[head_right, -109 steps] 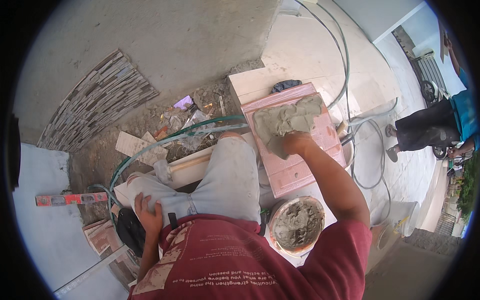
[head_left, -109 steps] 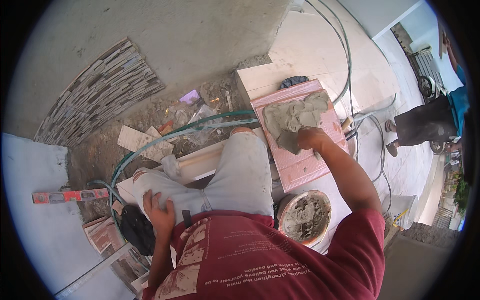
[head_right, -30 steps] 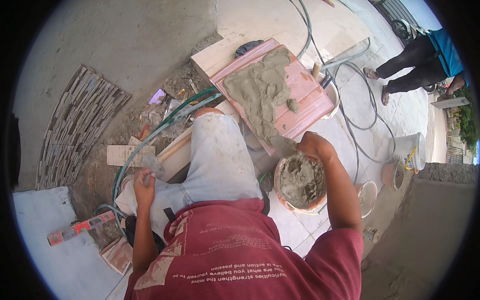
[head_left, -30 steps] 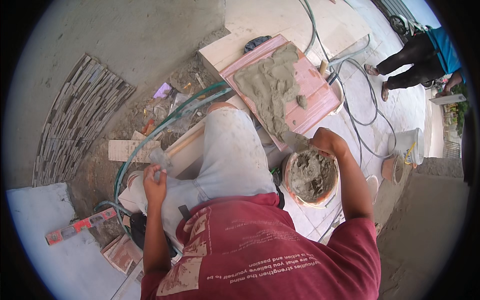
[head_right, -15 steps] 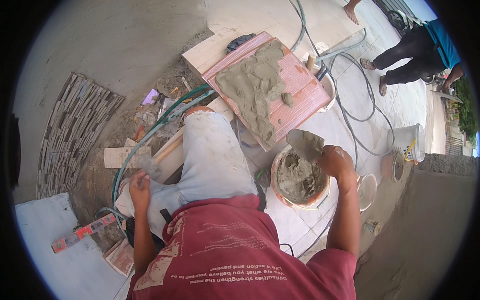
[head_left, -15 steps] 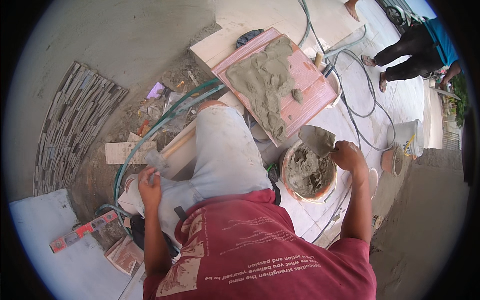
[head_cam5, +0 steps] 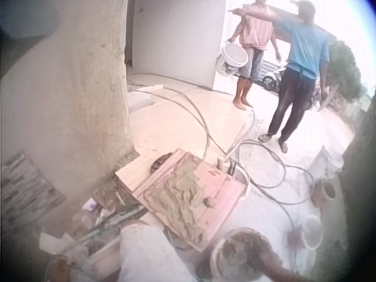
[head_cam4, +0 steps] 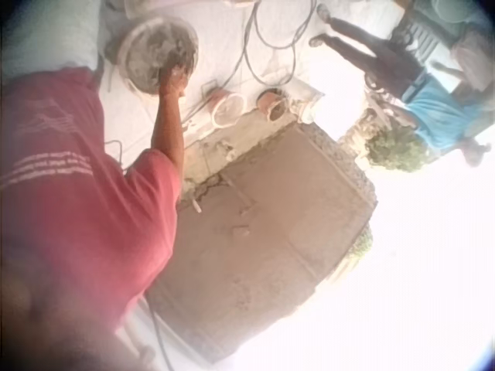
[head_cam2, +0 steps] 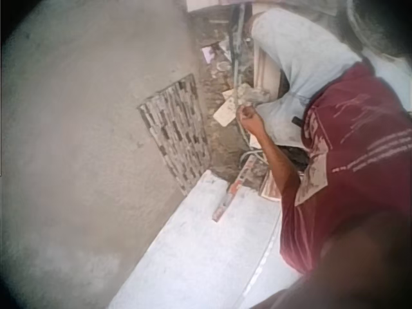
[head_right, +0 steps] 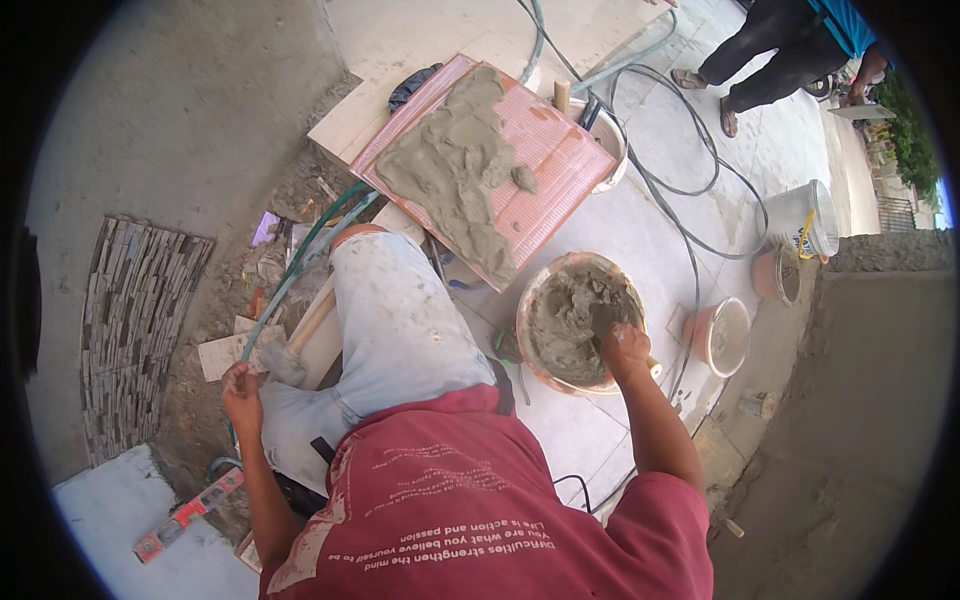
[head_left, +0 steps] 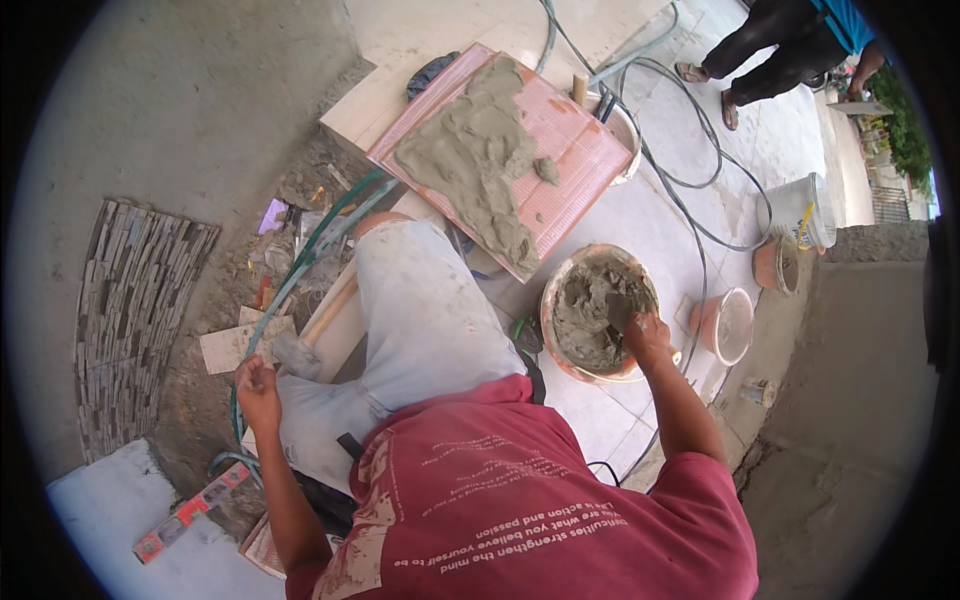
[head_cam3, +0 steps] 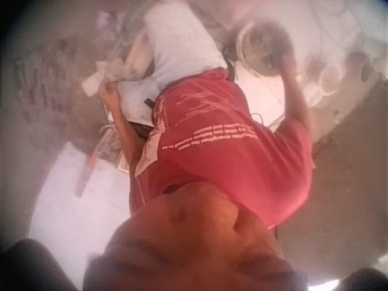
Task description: The person uses a rubber mallet to tap and align stacked stone tiles on a wall. They then pick up a tile sheet, apply cement with a trowel, and prepare to install it on the wall.
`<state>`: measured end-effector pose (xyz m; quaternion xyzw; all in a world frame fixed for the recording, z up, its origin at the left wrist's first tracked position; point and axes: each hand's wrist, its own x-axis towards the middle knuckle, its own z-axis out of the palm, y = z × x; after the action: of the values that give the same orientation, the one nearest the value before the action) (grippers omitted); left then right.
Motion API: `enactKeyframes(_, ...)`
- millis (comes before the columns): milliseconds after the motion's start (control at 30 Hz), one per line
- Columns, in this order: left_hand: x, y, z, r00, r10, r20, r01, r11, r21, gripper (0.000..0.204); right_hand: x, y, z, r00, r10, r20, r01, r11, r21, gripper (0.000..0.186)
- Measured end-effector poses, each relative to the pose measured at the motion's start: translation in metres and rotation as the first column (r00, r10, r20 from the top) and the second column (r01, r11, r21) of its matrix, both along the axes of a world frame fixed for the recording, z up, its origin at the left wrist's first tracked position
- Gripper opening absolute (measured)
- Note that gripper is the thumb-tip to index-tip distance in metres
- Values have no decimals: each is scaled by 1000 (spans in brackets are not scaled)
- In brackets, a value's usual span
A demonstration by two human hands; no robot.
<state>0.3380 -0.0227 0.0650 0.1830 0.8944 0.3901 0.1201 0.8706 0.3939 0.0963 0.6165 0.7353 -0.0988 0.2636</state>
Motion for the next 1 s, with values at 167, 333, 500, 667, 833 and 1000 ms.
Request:
enactKeyframes(167, -3, -29, -16, 998, 35, 48, -37, 998, 42, 22, -9, 19, -61, 963, -231, -136, 210, 965, -154, 20)
enactKeyframes(333, 14, -43, -12, 994, 75, 76, -75, 997, -8, 20, -10, 23, -56, 727, -638, -254, 455, 724, -518, 26)
enactKeyframes(500, 5, -52, -21, 997, 64, 31, -61, 993, -104, 24, 5, 7, -84, 697, -619, -361, 496, 781, -380, 27)
enactKeyframes(667, -11, -41, -14, 999, 39, -9, -40, 951, -306, 34, -14, -19, -50, 779, -393, -488, 341, 919, -196, 31)
enactKeyframes(833, 1, -21, -12, 1000, 2, -31, -16, 889, -458, 44, 5, -45, -33, 487, -571, -661, 408, 818, -406, 34)
enactKeyframes(1000, -8, -60, -31, 999, -4, -35, -12, 894, -448, 45, 16, -63, -12, 352, -689, -634, 520, 707, -480, 38)
